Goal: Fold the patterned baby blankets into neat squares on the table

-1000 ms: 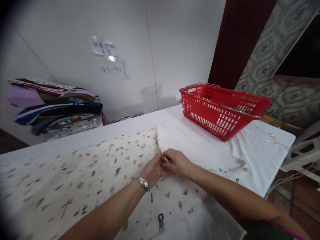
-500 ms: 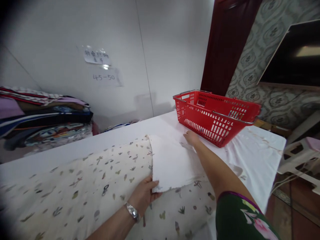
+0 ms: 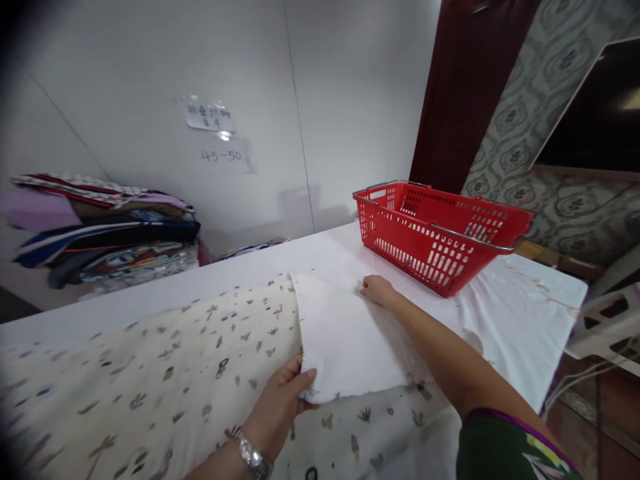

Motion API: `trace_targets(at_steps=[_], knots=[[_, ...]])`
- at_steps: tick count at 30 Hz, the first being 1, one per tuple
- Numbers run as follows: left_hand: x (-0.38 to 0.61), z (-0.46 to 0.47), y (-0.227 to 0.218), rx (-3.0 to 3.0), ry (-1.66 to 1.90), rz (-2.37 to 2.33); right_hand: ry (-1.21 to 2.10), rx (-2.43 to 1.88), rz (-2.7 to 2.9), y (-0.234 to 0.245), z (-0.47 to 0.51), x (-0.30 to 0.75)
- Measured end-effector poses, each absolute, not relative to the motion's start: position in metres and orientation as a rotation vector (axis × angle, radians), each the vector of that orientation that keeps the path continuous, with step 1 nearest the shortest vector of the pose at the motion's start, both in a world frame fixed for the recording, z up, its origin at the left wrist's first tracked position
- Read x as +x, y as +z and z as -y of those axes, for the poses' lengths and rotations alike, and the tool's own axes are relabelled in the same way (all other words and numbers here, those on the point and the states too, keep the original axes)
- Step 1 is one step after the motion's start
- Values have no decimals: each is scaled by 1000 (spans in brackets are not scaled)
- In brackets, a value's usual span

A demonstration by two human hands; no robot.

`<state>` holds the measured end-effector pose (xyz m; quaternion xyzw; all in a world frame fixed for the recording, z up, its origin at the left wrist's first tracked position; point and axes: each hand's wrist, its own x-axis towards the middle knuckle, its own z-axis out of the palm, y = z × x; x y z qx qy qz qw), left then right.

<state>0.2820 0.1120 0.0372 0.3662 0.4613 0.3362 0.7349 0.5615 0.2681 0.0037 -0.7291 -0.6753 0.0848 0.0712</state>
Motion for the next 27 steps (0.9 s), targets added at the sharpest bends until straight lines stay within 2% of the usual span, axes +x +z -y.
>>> trace_targets(at_steps=[6, 9, 12, 14, 19, 24, 27], knots=[[275, -105, 37, 749, 769, -1010, 203, -2069, 2018, 36, -257, 536], [270, -100, 34, 663, 772, -1028, 248, -1763, 2155, 57, -212, 499], [266, -94, 30, 560, 766, -1046, 603, -1201, 2404, 73, -162, 468], [265, -89, 27, 507, 749, -1054, 820, -1070, 2329, 77, -148, 463], [266, -83, 24, 483, 723, -1085, 716, -1532, 1801, 56, -190, 497], [267, -83, 20, 517, 728, -1106, 449, -1869, 1859, 34, -249, 513], [269, -82, 18, 557, 731, -1114, 419, -1921, 1921, 28, -274, 503]])
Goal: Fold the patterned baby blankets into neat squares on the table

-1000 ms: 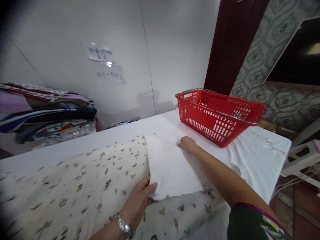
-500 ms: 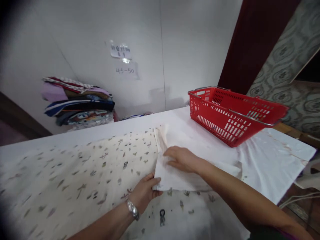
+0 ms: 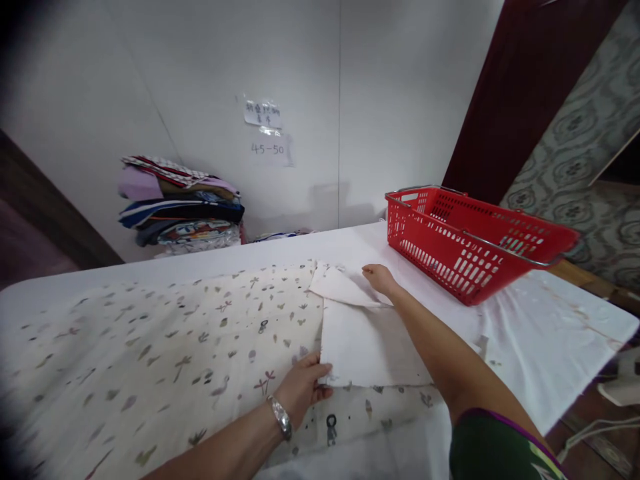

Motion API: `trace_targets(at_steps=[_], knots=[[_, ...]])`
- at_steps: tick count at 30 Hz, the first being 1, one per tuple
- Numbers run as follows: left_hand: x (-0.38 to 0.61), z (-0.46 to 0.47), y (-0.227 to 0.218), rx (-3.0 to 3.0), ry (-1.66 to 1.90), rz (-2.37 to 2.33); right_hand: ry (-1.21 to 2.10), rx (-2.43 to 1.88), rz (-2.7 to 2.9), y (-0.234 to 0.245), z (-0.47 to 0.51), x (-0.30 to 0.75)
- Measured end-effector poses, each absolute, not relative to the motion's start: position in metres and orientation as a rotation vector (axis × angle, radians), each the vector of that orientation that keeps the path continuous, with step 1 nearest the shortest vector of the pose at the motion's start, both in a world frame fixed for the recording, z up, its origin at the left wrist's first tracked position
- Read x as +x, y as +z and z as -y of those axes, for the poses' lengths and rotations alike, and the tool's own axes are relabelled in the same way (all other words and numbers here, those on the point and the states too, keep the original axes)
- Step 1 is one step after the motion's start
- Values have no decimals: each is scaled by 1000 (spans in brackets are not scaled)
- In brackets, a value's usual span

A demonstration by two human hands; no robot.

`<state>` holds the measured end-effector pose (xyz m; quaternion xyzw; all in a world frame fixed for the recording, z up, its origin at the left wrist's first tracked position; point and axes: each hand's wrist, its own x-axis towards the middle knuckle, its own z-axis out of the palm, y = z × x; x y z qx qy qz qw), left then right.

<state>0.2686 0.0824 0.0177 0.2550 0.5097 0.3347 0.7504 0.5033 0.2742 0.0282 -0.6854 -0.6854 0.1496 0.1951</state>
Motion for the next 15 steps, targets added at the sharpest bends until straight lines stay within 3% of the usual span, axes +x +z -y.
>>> trace_targets(at_steps=[15], knots=[[273, -86, 9, 568, 717, -1103, 490, -1799, 2237, 12, -332, 438]])
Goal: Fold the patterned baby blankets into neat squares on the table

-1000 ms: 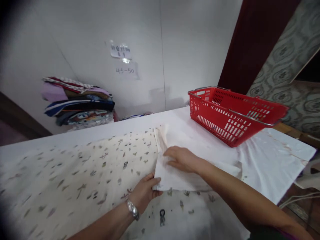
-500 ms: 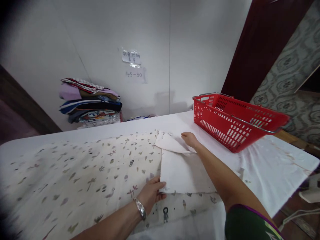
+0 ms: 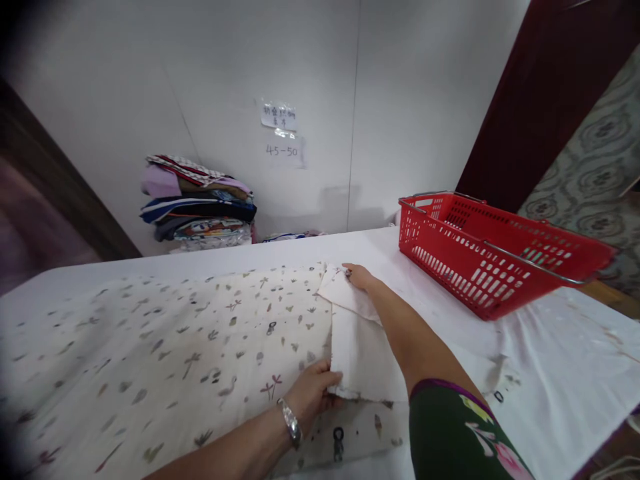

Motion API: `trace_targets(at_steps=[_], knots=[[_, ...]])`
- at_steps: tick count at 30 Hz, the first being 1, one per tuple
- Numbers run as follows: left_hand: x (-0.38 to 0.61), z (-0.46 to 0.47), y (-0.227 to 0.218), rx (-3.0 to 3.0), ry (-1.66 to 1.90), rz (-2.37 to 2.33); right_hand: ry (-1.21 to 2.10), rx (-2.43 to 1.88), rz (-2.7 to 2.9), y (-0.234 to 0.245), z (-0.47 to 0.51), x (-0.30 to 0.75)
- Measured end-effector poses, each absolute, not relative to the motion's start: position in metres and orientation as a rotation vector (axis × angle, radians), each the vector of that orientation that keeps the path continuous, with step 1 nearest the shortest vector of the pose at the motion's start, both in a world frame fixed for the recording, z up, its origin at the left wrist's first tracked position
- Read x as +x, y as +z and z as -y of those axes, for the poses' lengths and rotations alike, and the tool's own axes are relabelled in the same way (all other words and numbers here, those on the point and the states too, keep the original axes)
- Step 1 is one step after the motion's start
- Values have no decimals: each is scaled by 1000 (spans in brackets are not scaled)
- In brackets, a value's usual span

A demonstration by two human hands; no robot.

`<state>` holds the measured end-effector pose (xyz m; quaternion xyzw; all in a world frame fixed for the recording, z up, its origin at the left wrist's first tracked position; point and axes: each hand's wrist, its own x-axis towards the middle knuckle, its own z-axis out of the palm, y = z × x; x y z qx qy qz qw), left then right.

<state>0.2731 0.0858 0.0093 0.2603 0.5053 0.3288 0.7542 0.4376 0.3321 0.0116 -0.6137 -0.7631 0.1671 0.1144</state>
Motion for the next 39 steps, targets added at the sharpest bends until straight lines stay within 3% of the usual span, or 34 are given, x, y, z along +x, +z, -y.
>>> trace_targets(at_steps=[5, 11, 17, 19, 21, 24, 29, 31, 36, 39], knots=[[273, -86, 5, 581, 730, -1100, 412, -1769, 2307, 34, -330, 444], [276, -89, 14, 554, 768, -1076, 367, -1745, 2297, 101, -309, 473], [282, -91, 45, 534, 824, -1027, -38, -1780, 2467, 168, -255, 471], [283, -91, 53, 539, 851, -1000, -40, -1771, 2546, 178, -229, 458], [285, -89, 60, 536, 867, -972, 171, -1702, 2624, 179, -201, 445], [288, -86, 67, 505, 888, -920, 741, -1526, 2674, 169, -163, 433], [287, -81, 70, 456, 921, -883, 1520, -1297, 2379, 143, -132, 448], [285, -79, 69, 452, 909, -884, 1557, -1287, 2298, 133, -125, 457], [281, -75, 65, 479, 881, -919, 1095, -1596, 2234, 107, -108, 463], [280, -73, 61, 564, 853, -976, 1013, -1551, 1971, 107, -108, 460]])
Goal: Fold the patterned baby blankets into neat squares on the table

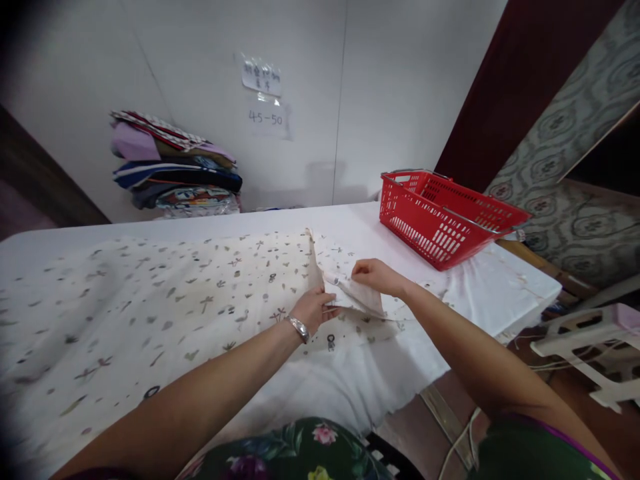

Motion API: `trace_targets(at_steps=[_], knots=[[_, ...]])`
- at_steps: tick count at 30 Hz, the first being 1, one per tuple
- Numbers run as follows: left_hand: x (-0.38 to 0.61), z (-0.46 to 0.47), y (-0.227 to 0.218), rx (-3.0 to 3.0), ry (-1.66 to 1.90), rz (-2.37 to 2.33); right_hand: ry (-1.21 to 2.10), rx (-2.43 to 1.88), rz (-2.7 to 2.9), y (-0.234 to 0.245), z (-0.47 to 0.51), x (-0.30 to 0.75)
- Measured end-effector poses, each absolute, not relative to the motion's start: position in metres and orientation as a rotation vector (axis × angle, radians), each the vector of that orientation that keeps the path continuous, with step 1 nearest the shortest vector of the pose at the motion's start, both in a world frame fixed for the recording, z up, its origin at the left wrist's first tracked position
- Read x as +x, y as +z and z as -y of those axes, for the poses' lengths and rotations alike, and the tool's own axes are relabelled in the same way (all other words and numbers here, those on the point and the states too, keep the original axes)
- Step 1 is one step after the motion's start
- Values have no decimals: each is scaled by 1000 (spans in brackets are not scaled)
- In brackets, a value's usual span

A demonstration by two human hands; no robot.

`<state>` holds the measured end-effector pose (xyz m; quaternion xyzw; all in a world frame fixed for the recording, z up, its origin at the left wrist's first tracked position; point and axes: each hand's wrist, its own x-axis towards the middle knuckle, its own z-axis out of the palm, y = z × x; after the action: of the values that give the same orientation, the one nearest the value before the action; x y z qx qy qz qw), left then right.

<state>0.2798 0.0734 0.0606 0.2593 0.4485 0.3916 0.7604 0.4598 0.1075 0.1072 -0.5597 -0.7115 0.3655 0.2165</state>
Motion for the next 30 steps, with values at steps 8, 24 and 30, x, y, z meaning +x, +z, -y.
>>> trace_targets(at_steps=[8, 24, 30], knots=[[284, -62, 58, 693, 818, -967, 732, -1432, 1698, 111, -114, 426], [274, -60, 69, 598, 802, -899, 822, -1214, 1759, 70, -44, 431], [274, -57, 64, 703, 796, -938, 732, -1354, 1624, 64, -50, 426]])
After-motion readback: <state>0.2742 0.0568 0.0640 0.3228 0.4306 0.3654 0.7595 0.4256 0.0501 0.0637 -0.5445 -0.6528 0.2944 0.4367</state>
